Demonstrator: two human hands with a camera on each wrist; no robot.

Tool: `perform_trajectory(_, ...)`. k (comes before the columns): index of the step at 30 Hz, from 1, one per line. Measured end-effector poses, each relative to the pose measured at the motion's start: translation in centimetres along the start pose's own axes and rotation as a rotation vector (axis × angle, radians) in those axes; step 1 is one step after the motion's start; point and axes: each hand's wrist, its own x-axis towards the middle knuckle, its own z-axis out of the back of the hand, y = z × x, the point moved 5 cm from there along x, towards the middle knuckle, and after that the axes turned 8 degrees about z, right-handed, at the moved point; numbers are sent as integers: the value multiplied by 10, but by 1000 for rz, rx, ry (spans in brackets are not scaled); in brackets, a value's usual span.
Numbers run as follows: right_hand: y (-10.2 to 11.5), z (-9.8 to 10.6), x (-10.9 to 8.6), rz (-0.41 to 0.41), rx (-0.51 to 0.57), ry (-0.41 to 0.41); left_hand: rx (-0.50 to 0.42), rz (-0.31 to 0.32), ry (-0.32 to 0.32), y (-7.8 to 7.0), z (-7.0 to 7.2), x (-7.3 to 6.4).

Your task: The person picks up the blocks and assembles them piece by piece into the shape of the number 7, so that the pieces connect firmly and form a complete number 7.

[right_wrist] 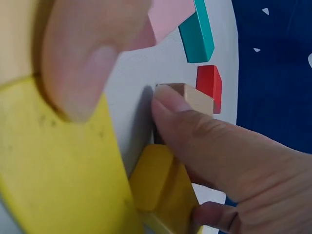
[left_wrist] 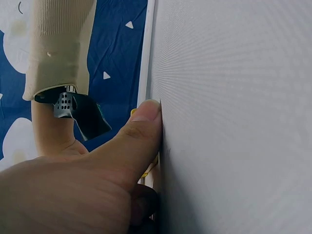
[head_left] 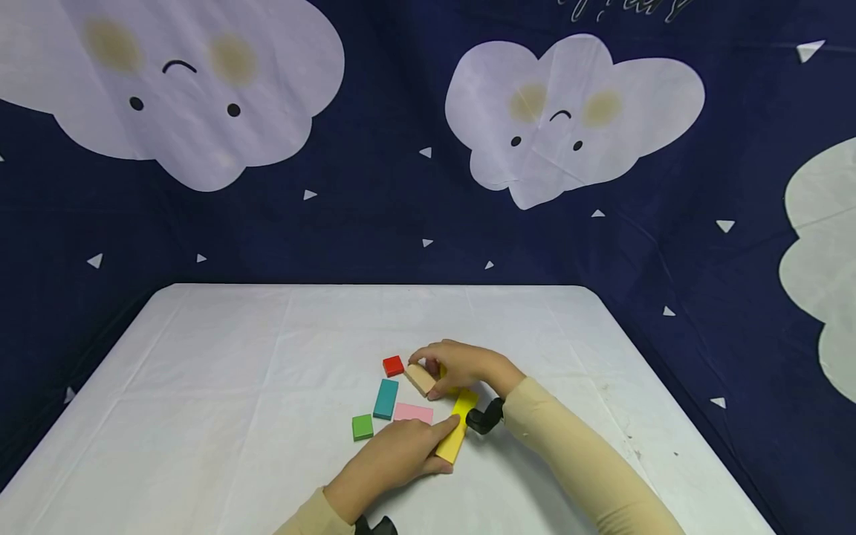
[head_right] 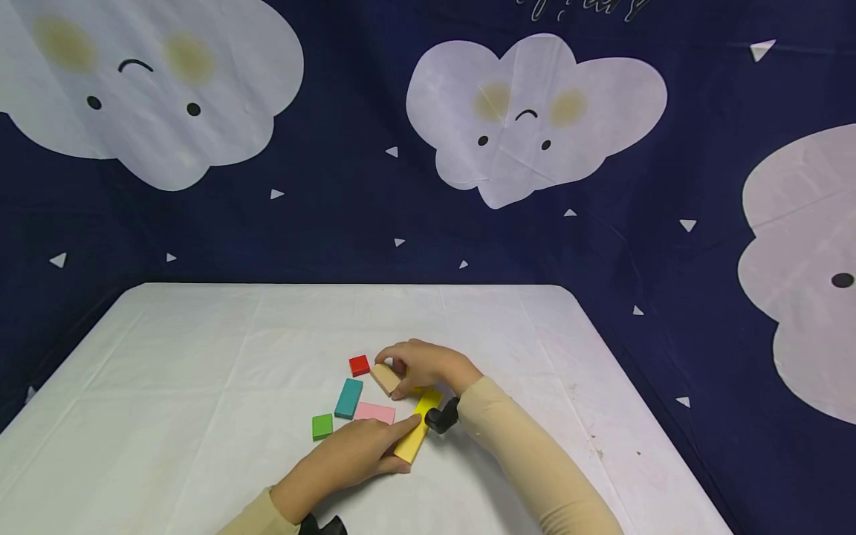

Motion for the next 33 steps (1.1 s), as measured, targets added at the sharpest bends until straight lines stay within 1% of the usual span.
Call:
perform_trajectory(3, 0, 2, 2, 3, -19, -50, -2, 5, 8, 1, 0, 0)
perform_trajectory(5, -1, 4, 2, -10, -28, -89, -5, 7, 13, 0, 0, 0)
perform_trajectory(9, -4, 11, 0, -46, 2, -172, -12, 23, 30, 0, 0, 0)
perform_trajectory(15, -13, 18, -5, -138, 24, -277, -22, 44, 59, 0, 0, 1)
perform_trajectory(21, -27, 22, -17, -232, 34, -393, -24, 54, 62, 1, 0, 2)
perform_trajectory(25, -38, 21, -25, -277, 31, -438, -22, 57, 65, 1, 0, 2)
perform_trajectory(33, -54, 18, -43, -330, 9, -504, -30, 63, 70, 1, -1, 2)
